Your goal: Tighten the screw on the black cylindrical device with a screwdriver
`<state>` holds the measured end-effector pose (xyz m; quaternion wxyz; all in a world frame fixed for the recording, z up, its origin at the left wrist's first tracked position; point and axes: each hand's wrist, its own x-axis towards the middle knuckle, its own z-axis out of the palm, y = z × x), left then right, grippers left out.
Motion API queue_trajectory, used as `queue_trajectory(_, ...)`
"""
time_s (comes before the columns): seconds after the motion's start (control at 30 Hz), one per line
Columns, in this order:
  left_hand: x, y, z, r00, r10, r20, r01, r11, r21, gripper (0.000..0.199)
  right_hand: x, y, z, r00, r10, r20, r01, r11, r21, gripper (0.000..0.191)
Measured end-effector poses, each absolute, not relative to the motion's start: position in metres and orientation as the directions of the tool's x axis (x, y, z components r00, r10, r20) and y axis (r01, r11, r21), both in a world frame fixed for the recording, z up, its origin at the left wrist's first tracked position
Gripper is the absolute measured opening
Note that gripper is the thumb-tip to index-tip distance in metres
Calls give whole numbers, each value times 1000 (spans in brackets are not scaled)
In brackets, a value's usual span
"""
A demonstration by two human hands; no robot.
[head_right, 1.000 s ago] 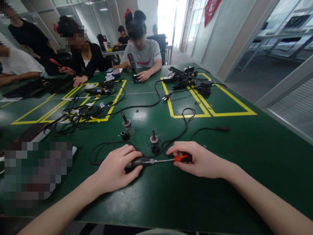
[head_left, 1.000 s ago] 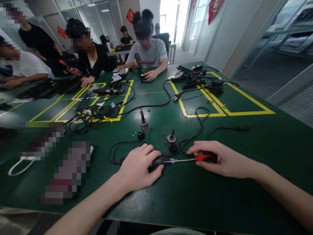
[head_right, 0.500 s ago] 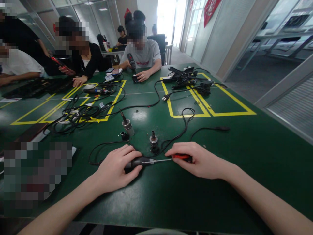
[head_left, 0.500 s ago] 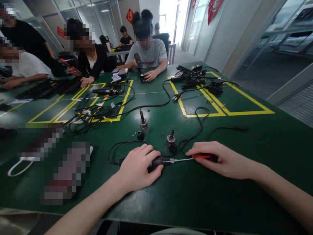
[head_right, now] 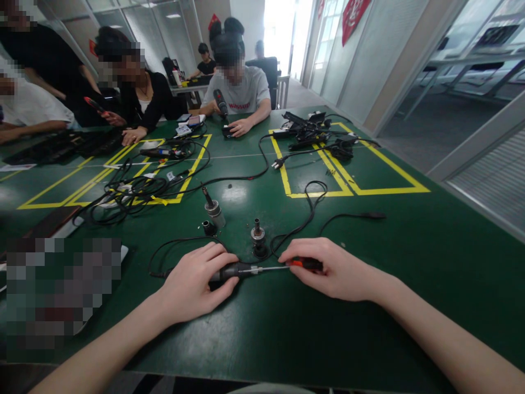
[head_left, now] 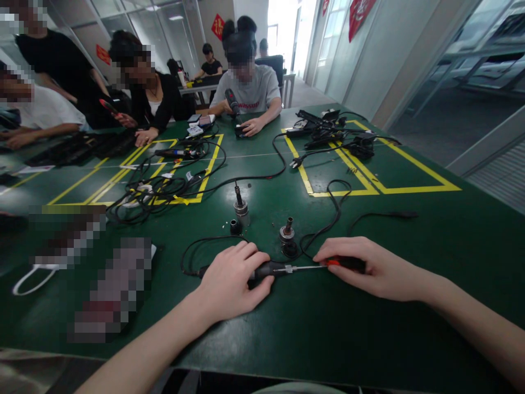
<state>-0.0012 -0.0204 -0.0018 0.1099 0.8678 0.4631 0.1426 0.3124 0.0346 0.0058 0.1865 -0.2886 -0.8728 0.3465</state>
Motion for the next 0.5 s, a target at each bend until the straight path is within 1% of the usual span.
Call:
queue_trajectory(0.13, -2, -20, -2, 542, 829, 142, 767, -556, 320, 25, 313, 34, 8, -777, 621, 98, 378, 587, -716, 28)
queue_trajectory(0.23, -2, -21, -1, 546, 826, 142, 767, -561, 311, 29, 314, 34, 9, -780, 617, 108, 360, 583, -729, 25)
queue_trajectory(0.5, -2, -21, 0, 550, 826, 125, 762, -557, 330, 23, 319, 35, 13, -728, 682, 73, 389, 498, -775, 21)
